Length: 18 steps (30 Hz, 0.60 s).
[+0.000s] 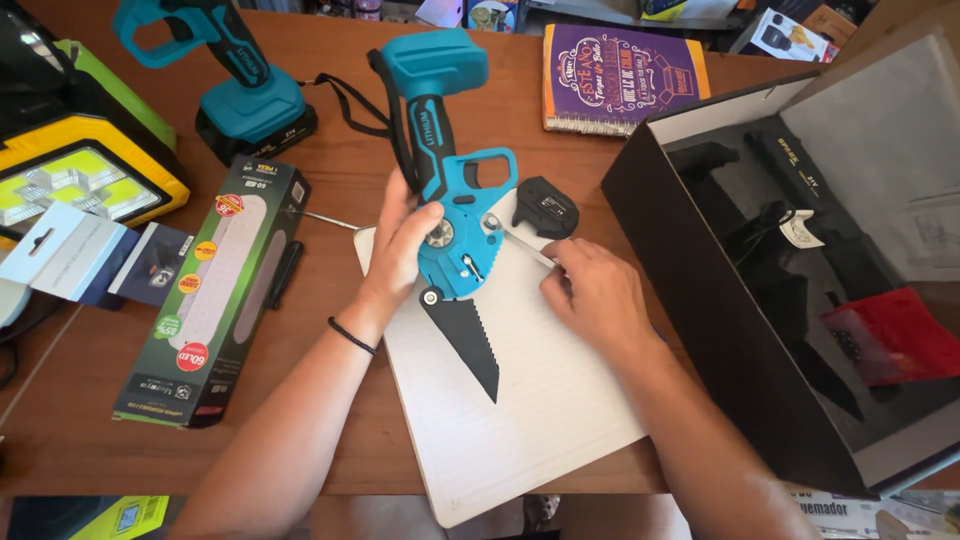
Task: Unboxing and adjusting a mini handheld chainsaw using a small tool
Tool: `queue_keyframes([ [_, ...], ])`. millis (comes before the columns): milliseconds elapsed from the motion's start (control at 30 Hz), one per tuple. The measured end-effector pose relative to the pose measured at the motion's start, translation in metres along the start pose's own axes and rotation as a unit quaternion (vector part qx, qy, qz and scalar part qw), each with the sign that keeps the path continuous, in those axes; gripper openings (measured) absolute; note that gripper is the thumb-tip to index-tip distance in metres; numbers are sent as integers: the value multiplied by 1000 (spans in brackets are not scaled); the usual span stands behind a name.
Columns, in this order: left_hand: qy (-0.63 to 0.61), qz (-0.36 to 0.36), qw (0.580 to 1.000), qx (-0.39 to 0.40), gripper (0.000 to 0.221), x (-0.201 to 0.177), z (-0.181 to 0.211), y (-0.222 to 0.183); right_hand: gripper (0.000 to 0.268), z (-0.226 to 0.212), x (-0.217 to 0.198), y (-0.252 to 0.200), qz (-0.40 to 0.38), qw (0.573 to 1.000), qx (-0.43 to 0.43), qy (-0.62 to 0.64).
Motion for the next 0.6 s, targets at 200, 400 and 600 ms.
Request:
queue_keyframes([
  [200, -44, 3, 999, -19, 63, -10, -17, -2, 11, -4, -3, 0, -11, 1000, 1, -19],
  [400, 1, -40, 999, -29, 72, -2, -3, -1, 12, 1, -1, 1, -19, 999, 32, -1],
  [600, -5, -38, 999, -19, 71, 1, -4, -1, 11, -2, -16, 5, -32, 998, 56, 25],
])
Point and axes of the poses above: each hand's wrist, its own y-axis towards the middle knuckle, its own x-axis out of the palm, z = x × y, the point moved 5 cm from there along y, towards the middle knuckle, and after that the axes turned 15 degrees about x, right-handed, at the moved point
